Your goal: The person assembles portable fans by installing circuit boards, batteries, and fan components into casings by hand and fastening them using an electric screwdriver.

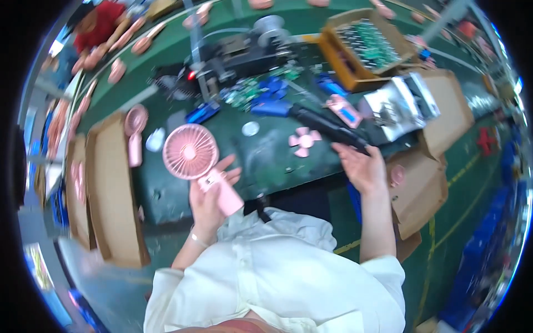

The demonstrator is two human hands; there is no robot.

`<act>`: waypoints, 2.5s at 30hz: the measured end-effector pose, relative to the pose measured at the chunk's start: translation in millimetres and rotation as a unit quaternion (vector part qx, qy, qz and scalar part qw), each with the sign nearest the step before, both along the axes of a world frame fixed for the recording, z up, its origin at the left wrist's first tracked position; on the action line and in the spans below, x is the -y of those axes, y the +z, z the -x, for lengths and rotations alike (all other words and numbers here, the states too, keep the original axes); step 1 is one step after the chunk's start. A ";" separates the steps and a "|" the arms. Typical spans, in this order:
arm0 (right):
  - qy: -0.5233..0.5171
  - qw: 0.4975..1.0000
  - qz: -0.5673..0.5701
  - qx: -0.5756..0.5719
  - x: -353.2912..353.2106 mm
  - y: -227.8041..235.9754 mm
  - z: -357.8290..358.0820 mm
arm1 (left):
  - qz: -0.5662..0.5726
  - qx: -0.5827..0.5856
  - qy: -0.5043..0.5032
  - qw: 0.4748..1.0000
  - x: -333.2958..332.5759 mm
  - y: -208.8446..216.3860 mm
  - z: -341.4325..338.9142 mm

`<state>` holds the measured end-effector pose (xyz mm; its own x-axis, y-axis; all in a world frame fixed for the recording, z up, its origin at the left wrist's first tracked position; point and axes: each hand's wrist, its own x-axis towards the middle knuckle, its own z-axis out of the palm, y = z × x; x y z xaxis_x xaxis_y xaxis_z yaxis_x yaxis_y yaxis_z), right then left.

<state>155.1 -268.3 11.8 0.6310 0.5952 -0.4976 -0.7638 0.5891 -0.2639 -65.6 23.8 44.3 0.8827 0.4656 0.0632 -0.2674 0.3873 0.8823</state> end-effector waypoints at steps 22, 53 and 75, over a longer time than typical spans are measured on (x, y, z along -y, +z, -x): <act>0.024 0.676 0.040 0.736 -149.2 97.3 42.2 | 0.102 -0.047 0.011 0.994 -9.4 -14.2 14.4; -0.382 0.659 0.360 0.539 -42.3 127.6 -75.9 | 0.204 -0.106 0.003 0.973 11.2 -8.1 2.5; -0.060 0.704 -0.077 0.704 -136.9 92.1 104.4 | 0.214 -0.149 -0.059 0.964 35.4 -17.7 1.3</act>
<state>50.7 -131.4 103.9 0.4849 0.4734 0.7354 0.2491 0.7313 -0.6350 -66.9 -11.6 26.6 0.8809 0.2880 -0.3756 0.0408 0.7444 0.6665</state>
